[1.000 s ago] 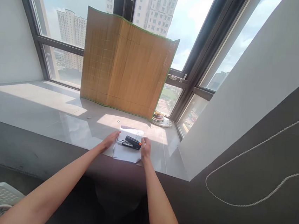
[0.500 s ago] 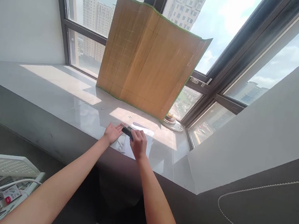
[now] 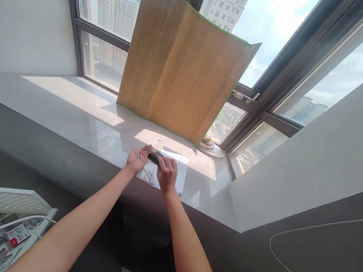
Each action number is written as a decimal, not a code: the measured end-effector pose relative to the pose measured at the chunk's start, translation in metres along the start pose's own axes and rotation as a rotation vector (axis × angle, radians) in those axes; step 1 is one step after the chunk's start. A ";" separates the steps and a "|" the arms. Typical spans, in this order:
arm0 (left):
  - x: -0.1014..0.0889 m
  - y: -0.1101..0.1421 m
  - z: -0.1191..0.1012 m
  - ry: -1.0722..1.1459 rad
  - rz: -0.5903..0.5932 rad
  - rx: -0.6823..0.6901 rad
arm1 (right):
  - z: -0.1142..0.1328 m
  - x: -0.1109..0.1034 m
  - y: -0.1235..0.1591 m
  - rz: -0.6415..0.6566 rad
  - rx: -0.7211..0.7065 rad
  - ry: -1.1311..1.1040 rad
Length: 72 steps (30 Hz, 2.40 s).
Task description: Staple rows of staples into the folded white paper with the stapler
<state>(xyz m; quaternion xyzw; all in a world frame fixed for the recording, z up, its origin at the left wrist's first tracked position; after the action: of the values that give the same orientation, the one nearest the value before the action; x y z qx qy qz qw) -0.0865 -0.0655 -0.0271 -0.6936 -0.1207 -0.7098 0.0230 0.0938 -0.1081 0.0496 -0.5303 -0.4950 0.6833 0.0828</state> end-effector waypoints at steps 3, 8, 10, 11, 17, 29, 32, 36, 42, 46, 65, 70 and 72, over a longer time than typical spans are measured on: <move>0.002 0.003 -0.001 -0.014 -0.006 -0.026 | -0.042 0.007 0.020 0.030 0.475 -0.117; 0.017 0.023 0.005 -0.054 0.062 -0.071 | -0.067 0.020 0.040 0.186 0.691 -0.223; 0.025 0.040 0.017 -0.077 0.134 -0.093 | -0.059 0.006 0.034 0.083 0.671 -0.195; 0.029 0.049 0.025 -0.102 0.157 -0.091 | -0.051 -0.004 0.029 0.018 0.638 -0.211; 0.045 0.098 0.070 -0.313 0.199 0.185 | 0.019 -0.036 0.000 0.056 0.383 -0.714; 0.068 0.101 0.083 -0.607 0.101 0.458 | 0.010 -0.047 -0.001 0.119 0.295 -0.841; 0.074 0.105 0.091 -0.662 0.059 0.516 | 0.008 -0.056 -0.002 0.098 0.328 -0.878; 0.086 0.096 0.079 -0.934 0.092 0.643 | -0.012 -0.050 0.003 0.045 0.557 -0.981; 0.053 0.040 0.013 -2.170 -0.141 0.636 | -0.144 -0.010 0.035 0.076 0.901 -0.761; 0.017 0.020 -0.006 -2.428 -0.239 0.509 | -0.239 0.015 0.048 0.138 1.031 -0.529; 0.009 0.013 -0.007 -2.409 -0.177 0.591 | -0.297 0.052 0.042 0.444 0.988 0.169; 0.010 -0.003 -0.008 -2.241 -0.241 0.607 | -0.238 0.032 0.076 0.524 0.757 0.211; 0.016 -0.019 -0.008 -2.124 -0.271 0.631 | -0.217 0.027 0.086 0.560 0.645 0.268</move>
<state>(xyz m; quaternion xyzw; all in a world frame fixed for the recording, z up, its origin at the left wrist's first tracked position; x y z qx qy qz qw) -0.0988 -0.0469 -0.0135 -0.8924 -0.3285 0.3095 0.0057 0.2931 -0.0058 -0.0218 -0.6748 -0.0787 0.7240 0.1192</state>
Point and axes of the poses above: each hand's wrist, its own y-axis away from the middle knuckle, its own x-axis out of the palm, z = x × y, the point moved 5 cm from there along -y, towards the middle knuckle, and after that the axes turned 15 degrees about y, right-handed, at the moved point
